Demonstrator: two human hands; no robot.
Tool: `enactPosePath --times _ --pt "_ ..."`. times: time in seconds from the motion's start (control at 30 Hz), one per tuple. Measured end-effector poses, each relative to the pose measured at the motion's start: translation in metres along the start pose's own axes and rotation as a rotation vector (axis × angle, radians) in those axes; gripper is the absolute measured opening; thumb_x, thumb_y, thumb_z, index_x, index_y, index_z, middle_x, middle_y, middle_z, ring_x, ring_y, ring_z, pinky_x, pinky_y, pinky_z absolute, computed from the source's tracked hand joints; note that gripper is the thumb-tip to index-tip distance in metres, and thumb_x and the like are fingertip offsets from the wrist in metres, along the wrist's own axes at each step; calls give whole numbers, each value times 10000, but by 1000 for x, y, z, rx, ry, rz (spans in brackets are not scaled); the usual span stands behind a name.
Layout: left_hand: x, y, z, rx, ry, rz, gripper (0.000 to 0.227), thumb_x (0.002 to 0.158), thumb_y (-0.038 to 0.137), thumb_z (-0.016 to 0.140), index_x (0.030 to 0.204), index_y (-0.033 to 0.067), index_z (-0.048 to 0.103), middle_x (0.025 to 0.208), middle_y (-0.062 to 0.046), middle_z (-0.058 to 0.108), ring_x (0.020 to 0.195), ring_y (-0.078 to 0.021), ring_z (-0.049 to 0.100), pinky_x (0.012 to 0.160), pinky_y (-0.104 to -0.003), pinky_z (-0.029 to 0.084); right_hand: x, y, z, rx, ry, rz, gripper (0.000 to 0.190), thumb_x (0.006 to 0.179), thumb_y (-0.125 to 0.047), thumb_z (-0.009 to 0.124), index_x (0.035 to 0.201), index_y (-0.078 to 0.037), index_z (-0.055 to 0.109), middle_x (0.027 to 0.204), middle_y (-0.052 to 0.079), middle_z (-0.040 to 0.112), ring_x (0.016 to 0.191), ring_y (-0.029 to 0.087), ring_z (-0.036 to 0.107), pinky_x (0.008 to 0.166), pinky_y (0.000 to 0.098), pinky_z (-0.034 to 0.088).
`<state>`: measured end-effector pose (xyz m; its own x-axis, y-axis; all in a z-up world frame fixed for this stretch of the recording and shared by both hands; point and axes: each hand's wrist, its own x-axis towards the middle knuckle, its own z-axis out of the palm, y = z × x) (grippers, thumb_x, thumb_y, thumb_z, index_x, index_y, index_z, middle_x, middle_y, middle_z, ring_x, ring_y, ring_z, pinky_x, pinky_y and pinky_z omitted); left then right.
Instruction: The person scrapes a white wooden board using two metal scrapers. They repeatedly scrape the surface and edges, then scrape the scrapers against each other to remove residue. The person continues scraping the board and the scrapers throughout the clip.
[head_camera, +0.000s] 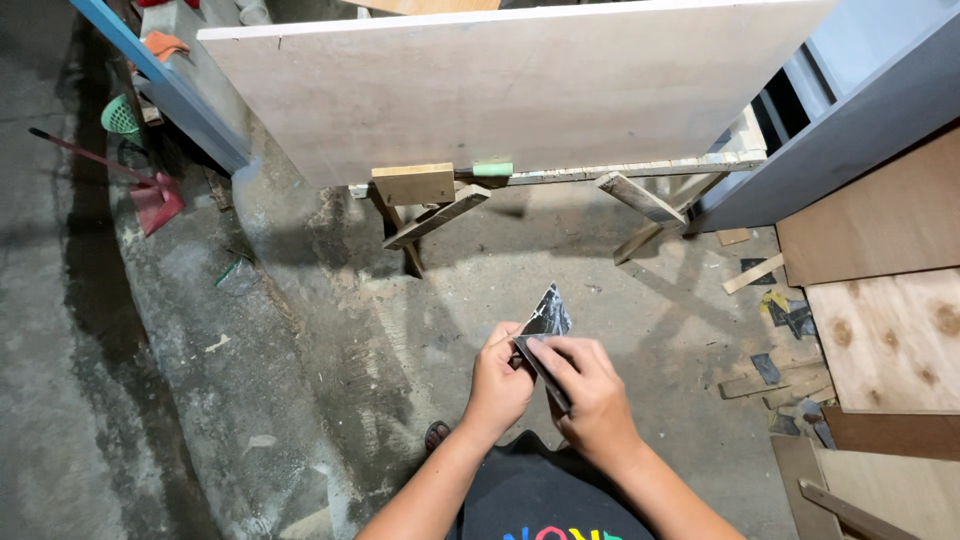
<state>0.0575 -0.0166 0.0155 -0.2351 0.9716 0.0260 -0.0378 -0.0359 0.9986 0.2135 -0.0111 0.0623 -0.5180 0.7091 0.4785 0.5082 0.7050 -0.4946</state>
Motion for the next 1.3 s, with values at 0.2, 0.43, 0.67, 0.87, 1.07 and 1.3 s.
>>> enactPosePath --times 0.2,0.43,0.67,0.87,1.07,1.3 --pt "3 17 -10 -19 -61 5 172 997 80 627 975 101 796 970 30 766 947 -92 665 848 -291 588 -1 -11 7 -78 -31 -113 671 874 138 493 1532 24 548 1312 205 635 1113 403 625 861 463 606" --pt "-7 4 -10 -29 -67 -2 173 1051 126 644 954 103 786 906 23 776 866 -87 663 782 -297 557 5 -12 14 -91 75 -261 462 1165 -198 450 1473 133 550 1298 282 616 1042 450 634 966 561 571" --pt "-7 1 -13 -50 -47 -25 142 1017 81 659 925 95 766 866 4 760 847 -112 656 749 -327 551 8 -16 16 -76 153 -229 381 1115 -80 588 1459 82 596 1227 270 711 1025 402 689 877 470 569" --pt "-7 10 -17 25 -102 57 217 1029 96 614 1142 79 798 1013 21 806 949 -93 700 829 -305 577 7 -8 15 -67 180 -165 435 1049 -5 548 1474 70 601 1177 222 704 980 369 662 862 452 563" --pt "-9 -2 -10 -96 -130 5 157 1068 31 599 1095 66 750 956 55 629 901 -57 533 787 -262 479 -10 12 21 -86 147 -63 558 985 20 579 1543 5 578 1247 225 685 1029 378 648 936 456 545" --pt "-14 6 -8 -62 -114 -17 393 1026 92 620 1383 34 773 1301 -26 811 1230 -109 694 1095 -292 544 -14 25 19 -95 119 19 776 765 159 520 1532 50 575 1136 185 664 984 351 602 814 430 546"
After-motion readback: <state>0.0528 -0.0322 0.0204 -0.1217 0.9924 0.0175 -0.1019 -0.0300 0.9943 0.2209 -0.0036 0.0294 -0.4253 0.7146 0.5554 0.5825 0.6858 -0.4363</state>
